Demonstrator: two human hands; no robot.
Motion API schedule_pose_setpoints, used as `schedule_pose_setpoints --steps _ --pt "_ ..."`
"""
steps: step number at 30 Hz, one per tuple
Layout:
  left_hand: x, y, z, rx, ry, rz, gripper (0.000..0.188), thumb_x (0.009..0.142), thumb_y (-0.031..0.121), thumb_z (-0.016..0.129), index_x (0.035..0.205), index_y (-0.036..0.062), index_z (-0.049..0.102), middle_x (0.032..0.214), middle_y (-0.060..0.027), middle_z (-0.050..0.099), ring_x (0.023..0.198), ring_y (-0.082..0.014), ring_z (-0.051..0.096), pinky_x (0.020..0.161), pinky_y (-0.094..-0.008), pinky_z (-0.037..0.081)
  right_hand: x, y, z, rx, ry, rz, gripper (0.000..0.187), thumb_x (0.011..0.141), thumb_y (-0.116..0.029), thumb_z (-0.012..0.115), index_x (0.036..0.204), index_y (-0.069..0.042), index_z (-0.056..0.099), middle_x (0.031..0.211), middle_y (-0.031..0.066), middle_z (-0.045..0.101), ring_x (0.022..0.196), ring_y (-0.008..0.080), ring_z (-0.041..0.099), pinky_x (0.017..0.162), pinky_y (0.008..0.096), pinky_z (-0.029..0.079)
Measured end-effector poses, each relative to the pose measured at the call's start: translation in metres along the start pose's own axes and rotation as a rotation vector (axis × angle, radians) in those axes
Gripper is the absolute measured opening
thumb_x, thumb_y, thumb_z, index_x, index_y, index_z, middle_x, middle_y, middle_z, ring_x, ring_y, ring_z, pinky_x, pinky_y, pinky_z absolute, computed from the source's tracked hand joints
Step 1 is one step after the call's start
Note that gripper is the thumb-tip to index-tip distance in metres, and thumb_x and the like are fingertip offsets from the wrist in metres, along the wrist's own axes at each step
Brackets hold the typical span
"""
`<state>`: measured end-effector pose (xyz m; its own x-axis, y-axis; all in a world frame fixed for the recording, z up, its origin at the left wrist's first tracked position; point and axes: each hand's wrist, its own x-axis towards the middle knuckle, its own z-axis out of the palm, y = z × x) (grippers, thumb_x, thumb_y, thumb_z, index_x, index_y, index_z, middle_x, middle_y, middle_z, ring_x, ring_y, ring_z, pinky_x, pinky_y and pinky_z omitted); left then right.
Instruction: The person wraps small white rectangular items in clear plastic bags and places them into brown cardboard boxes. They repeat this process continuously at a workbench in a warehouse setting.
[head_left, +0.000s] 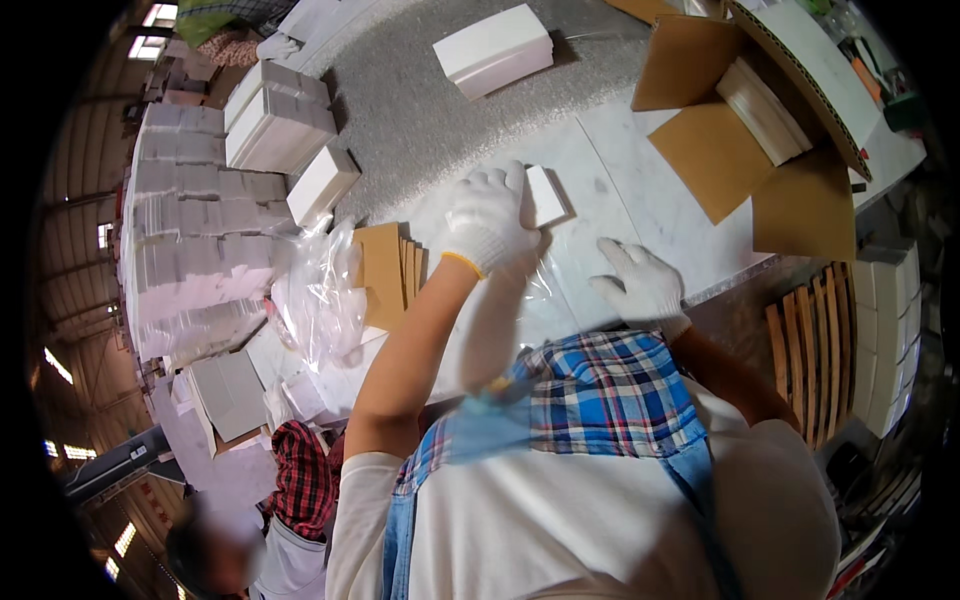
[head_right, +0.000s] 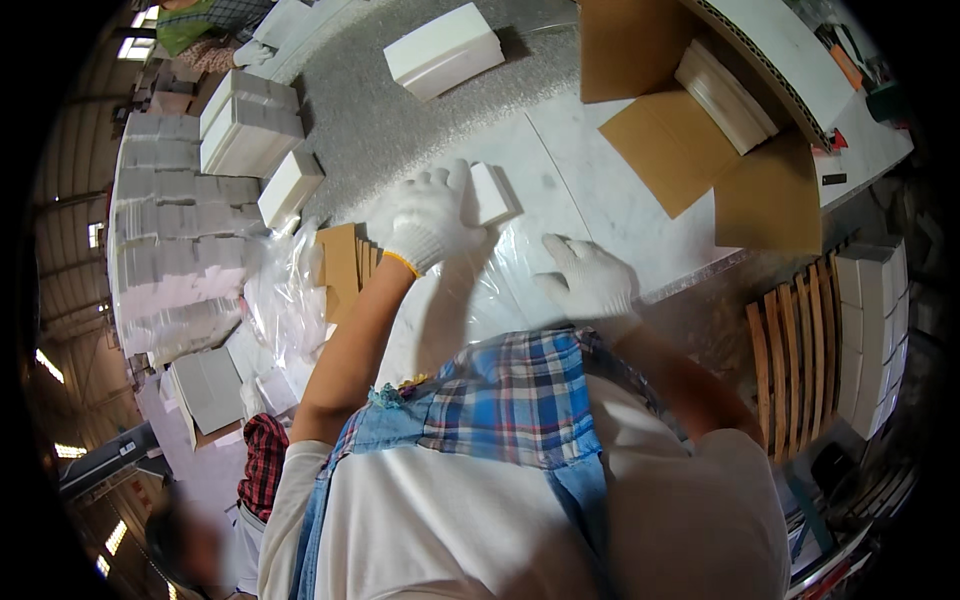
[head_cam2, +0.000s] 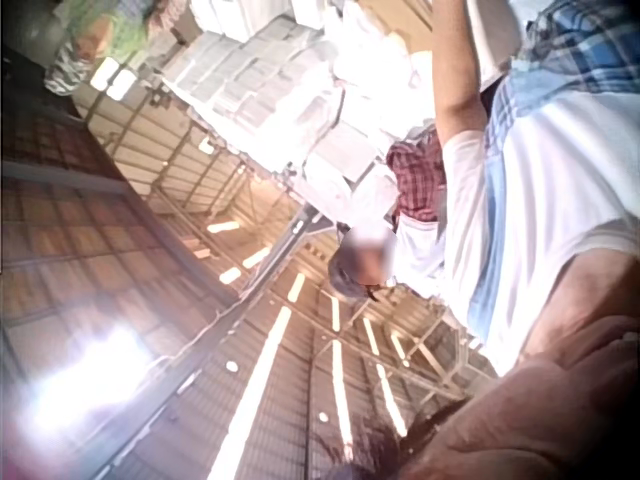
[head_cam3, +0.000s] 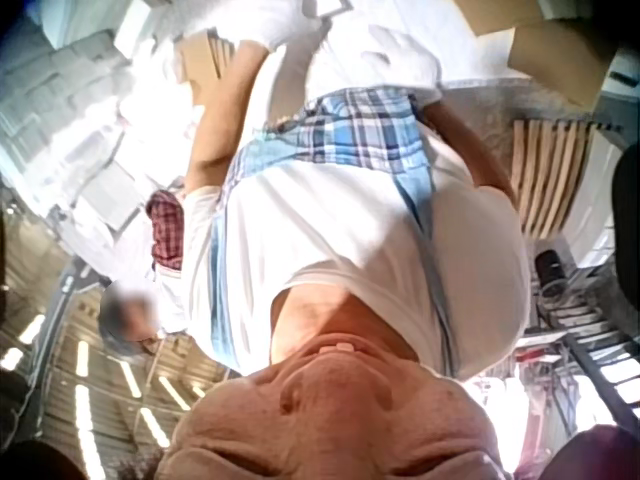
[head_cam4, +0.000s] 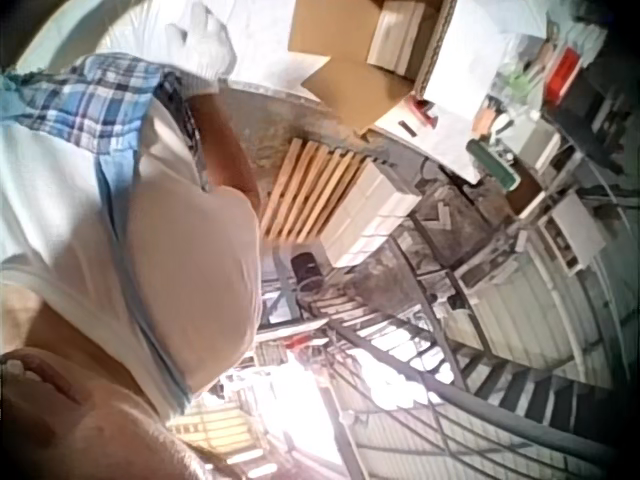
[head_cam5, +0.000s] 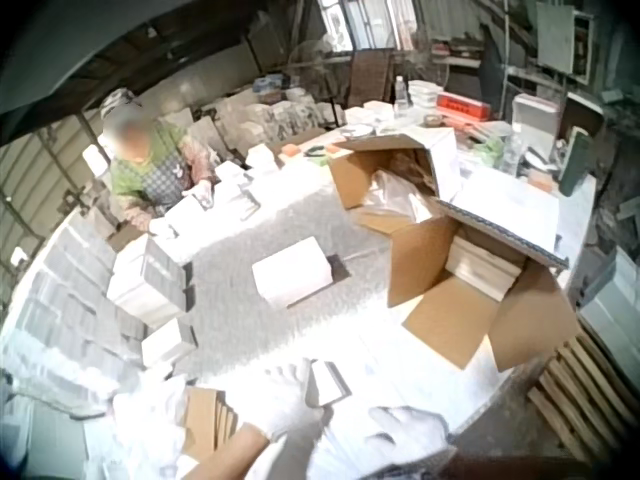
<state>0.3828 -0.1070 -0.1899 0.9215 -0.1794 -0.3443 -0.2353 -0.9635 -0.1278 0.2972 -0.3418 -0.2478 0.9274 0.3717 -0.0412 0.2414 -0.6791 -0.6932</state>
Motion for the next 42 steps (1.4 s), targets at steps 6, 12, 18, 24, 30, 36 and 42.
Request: schedule_pose_setpoints --steps 6,12,18,24,30,36,42 --pt "-0.002 -0.003 0.004 -0.081 0.084 0.013 0.082 0.074 0.050 0.080 0.135 0.0034 0.051 0.117 -0.0199 0.066 0.115 -0.0384 0.061 0.098 -0.0441 0.051 -0.043 0.017 0.017 0.045 -0.114 0.048 0.034 0.089 -0.040 0.071 0.111 -0.014 0.073 0.103 0.0134 0.073 0.099 0.0331 0.070 0.082 0.0458 0.057" --pt "-0.001 -0.004 0.014 -0.107 0.105 0.006 0.088 0.072 0.055 0.080 0.137 0.0030 0.052 0.119 -0.0207 0.066 0.113 -0.0373 0.063 0.097 -0.0435 0.051 -0.108 0.052 0.013 0.135 -0.439 0.106 0.028 0.092 -0.040 0.071 0.108 -0.018 0.076 0.091 0.0102 0.073 0.086 0.0307 0.070 0.079 0.0403 0.057" --pt "0.002 -0.008 0.036 -0.176 0.144 -0.015 0.094 0.071 0.056 0.081 0.143 0.0035 0.050 0.127 -0.0199 0.065 0.119 -0.0373 0.061 0.100 -0.0441 0.051 -0.085 0.056 0.036 0.600 -0.674 0.715 0.074 0.091 -0.034 0.078 0.147 0.005 0.048 0.135 0.0223 0.063 0.123 0.0286 0.062 0.104 0.0371 0.048" --pt "-0.008 -0.019 0.048 -0.335 0.300 0.026 0.094 0.081 0.051 0.079 0.153 0.0025 0.043 0.140 -0.0232 0.060 0.131 -0.0382 0.057 0.112 -0.0446 0.044 -0.089 0.051 0.098 1.377 -0.622 0.785 0.058 0.095 -0.025 0.074 0.142 0.002 0.054 0.133 0.0138 0.064 0.122 0.0236 0.059 0.107 0.0376 0.045" --pt "-0.057 -0.059 0.071 -0.494 0.763 -0.054 0.056 0.089 0.026 0.072 0.140 0.0053 0.058 0.126 -0.0234 0.064 0.111 -0.0404 0.065 0.093 -0.0484 0.055 -0.094 0.049 0.084 1.311 -0.778 0.502 0.027 0.099 -0.017 0.069 0.118 0.002 0.072 0.114 0.0112 0.071 0.104 0.0179 0.065 0.097 0.0307 0.050" --pt "-0.105 -0.018 0.071 -0.268 0.537 -0.008 0.036 0.087 0.016 0.070 0.121 0.0065 0.063 0.119 -0.0221 0.063 0.100 -0.0369 0.061 0.084 -0.0480 0.054 -0.059 -0.009 0.003 0.856 -0.830 0.423 0.033 0.095 -0.022 0.074 0.119 0.001 0.074 0.112 0.0070 0.074 0.102 0.0137 0.066 0.092 0.0270 0.052" --pt "-0.114 0.011 0.073 -0.464 0.615 0.029 0.047 0.082 0.032 0.079 0.123 0.0127 0.067 0.131 -0.0171 0.060 0.123 -0.0391 0.053 0.102 -0.0498 0.048 -0.020 -0.051 -0.038 0.915 -0.862 0.321 0.028 0.096 -0.021 0.071 0.110 0.003 0.075 0.087 0.0059 0.073 0.076 0.0107 0.064 0.069 0.0255 0.050"
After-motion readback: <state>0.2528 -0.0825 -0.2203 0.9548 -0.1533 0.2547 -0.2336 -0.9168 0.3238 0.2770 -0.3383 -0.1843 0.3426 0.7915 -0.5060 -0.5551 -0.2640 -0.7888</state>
